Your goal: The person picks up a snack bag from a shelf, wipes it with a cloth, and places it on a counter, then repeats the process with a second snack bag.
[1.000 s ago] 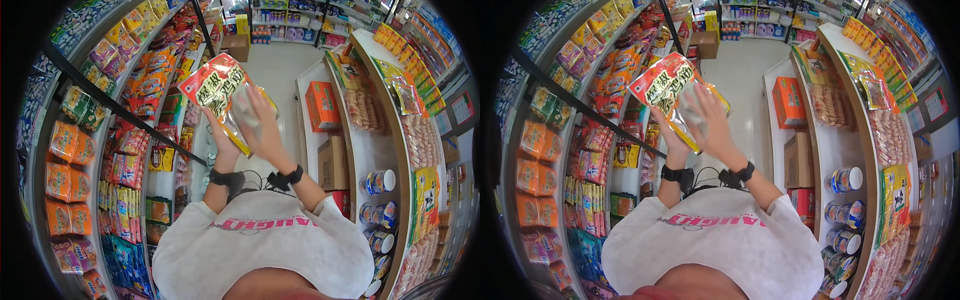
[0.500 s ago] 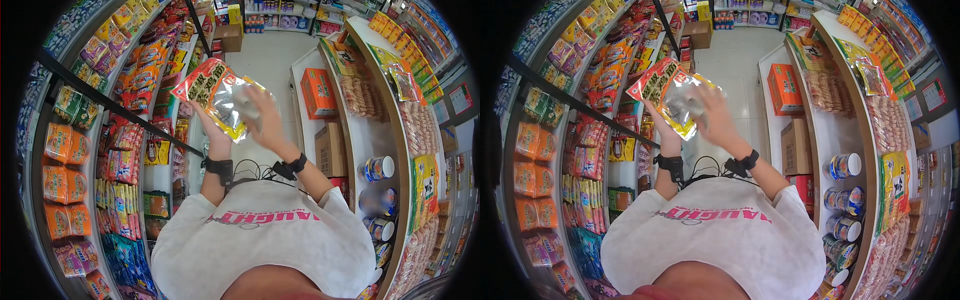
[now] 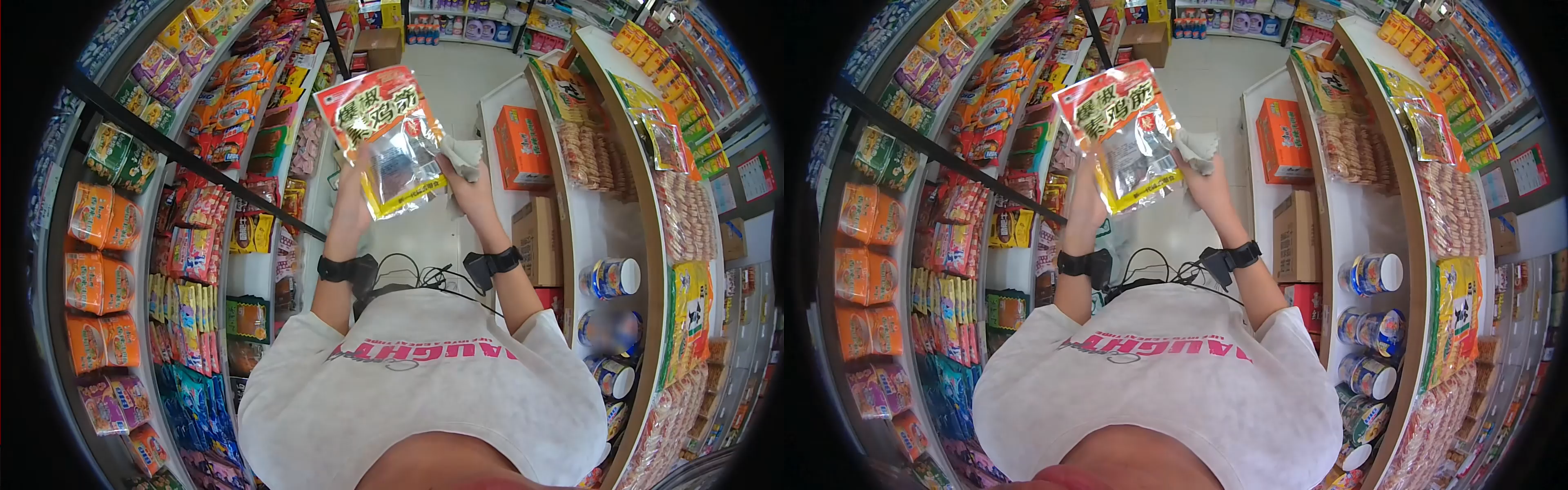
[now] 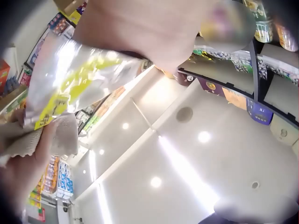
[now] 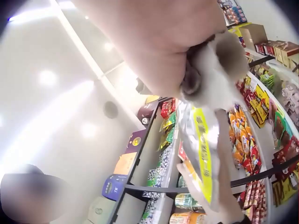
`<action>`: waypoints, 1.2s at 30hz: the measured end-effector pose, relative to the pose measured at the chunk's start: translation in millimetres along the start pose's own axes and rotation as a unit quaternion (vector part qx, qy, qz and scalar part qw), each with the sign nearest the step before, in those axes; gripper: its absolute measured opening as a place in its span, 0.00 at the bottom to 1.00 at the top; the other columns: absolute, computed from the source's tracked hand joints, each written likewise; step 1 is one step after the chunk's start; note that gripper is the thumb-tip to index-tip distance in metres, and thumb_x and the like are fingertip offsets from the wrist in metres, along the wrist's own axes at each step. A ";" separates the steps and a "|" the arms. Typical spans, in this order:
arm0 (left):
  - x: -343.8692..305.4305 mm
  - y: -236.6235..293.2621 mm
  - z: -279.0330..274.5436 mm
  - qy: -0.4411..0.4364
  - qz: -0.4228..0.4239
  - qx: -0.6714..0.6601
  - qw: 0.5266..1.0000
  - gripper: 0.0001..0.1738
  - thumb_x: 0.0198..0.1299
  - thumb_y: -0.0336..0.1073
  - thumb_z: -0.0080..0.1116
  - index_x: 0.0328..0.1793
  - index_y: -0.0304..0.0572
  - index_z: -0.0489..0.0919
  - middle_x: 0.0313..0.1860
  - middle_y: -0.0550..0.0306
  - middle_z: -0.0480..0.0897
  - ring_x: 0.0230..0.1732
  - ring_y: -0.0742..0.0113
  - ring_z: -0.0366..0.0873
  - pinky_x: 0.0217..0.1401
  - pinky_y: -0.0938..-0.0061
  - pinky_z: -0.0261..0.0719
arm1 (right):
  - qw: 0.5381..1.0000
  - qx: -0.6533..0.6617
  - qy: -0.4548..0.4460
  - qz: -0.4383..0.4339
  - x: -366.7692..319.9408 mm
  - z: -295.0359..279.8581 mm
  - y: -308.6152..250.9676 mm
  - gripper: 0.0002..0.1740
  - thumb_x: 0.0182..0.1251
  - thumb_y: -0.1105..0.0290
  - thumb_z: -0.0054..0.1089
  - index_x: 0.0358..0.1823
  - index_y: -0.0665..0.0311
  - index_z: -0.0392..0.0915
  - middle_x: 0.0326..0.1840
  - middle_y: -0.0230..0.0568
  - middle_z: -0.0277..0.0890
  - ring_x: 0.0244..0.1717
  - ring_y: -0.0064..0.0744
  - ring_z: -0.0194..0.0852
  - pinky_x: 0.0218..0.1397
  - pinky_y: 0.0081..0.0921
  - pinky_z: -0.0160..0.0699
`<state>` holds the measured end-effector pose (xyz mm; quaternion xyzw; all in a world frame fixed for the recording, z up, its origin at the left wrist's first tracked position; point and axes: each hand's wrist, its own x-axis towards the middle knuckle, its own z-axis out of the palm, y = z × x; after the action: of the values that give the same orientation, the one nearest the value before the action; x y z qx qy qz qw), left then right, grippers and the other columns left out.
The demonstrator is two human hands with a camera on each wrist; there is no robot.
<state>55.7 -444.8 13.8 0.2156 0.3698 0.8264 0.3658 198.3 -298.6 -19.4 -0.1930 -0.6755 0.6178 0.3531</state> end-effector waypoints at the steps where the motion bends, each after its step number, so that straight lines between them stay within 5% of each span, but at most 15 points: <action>1: 3.7 -5.6 -7.7 -0.018 0.013 0.052 0.998 0.27 0.71 0.43 0.60 0.70 0.39 0.69 0.64 0.54 0.76 0.62 0.67 0.76 0.64 0.69 0.76 | 1.000 -0.007 0.012 -0.026 -1.1 1.8 3.4 0.19 0.71 0.61 0.66 0.54 0.69 0.80 0.47 0.33 0.83 0.47 0.21 0.78 0.53 0.22 0.74; 2: 1.9 -9.7 -15.5 0.013 -0.013 0.054 0.998 0.23 0.67 0.30 0.65 0.65 0.37 0.73 0.57 0.57 0.80 0.54 0.72 0.79 0.58 0.73 0.79 | 0.998 -0.015 0.025 -0.051 -2.0 3.0 5.0 0.19 0.71 0.61 0.66 0.54 0.69 0.81 0.46 0.32 0.83 0.46 0.21 0.78 0.52 0.22 0.74; 6: -7.2 6.5 -11.8 -0.008 0.002 0.275 0.962 0.21 0.66 0.30 0.65 0.63 0.35 0.75 0.53 0.58 0.82 0.47 0.74 0.80 0.51 0.75 0.79 | 0.996 0.048 -0.024 0.064 3.3 -5.5 -0.6 0.17 0.71 0.64 0.66 0.54 0.68 0.81 0.48 0.35 0.83 0.47 0.21 0.79 0.51 0.24 0.77; 11: -9.0 -1.4 -22.3 -0.052 -0.045 0.275 0.959 0.21 0.65 0.32 0.66 0.62 0.35 0.75 0.52 0.58 0.83 0.48 0.74 0.80 0.51 0.76 0.79 | 0.975 0.208 0.026 0.074 11.9 -0.6 -25.6 0.19 0.70 0.65 0.67 0.57 0.66 0.78 0.52 0.33 0.81 0.51 0.20 0.78 0.54 0.22 0.76; 20: -13.4 4.9 -9.3 -0.060 -0.021 0.254 0.965 0.23 0.67 0.36 0.66 0.64 0.36 0.74 0.54 0.59 0.82 0.49 0.75 0.79 0.53 0.76 0.78 | 0.983 0.145 0.092 -0.066 19.8 13.7 -32.4 0.19 0.69 0.69 0.67 0.58 0.64 0.76 0.53 0.32 0.79 0.54 0.20 0.76 0.58 0.20 0.73; 29: -14.8 7.7 -17.4 -0.059 -0.020 0.242 0.968 0.20 0.68 0.36 0.65 0.62 0.37 0.76 0.52 0.62 0.82 0.47 0.78 0.77 0.52 0.78 0.75 | 0.986 0.138 0.092 -0.027 24.7 3.9 -70.8 0.16 0.70 0.65 0.67 0.53 0.66 0.79 0.47 0.32 0.83 0.47 0.19 0.79 0.52 0.20 0.76; 32: -13.8 11.7 -24.2 -0.085 -0.024 0.284 0.955 0.20 0.67 0.37 0.65 0.62 0.38 0.76 0.50 0.63 0.83 0.45 0.80 0.76 0.50 0.78 0.75 | 0.986 0.111 0.117 -0.049 30.1 -10.4 -62.0 0.21 0.69 0.66 0.68 0.60 0.65 0.76 0.54 0.33 0.81 0.55 0.20 0.77 0.60 0.22 0.73; 36: -16.1 18.5 -23.9 -0.098 -0.048 0.330 0.937 0.23 0.67 0.36 0.65 0.64 0.36 0.75 0.53 0.62 0.82 0.49 0.78 0.77 0.53 0.78 0.76 | 0.953 0.164 0.243 -0.082 34.3 -24.4 -68.9 0.19 0.70 0.65 0.67 0.58 0.65 0.77 0.53 0.33 0.81 0.52 0.22 0.78 0.58 0.22 0.74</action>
<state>42.8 -476.4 11.5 0.3862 0.5944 0.6136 0.3480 204.7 -268.9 55.4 -0.2202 -0.4724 0.6234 0.5828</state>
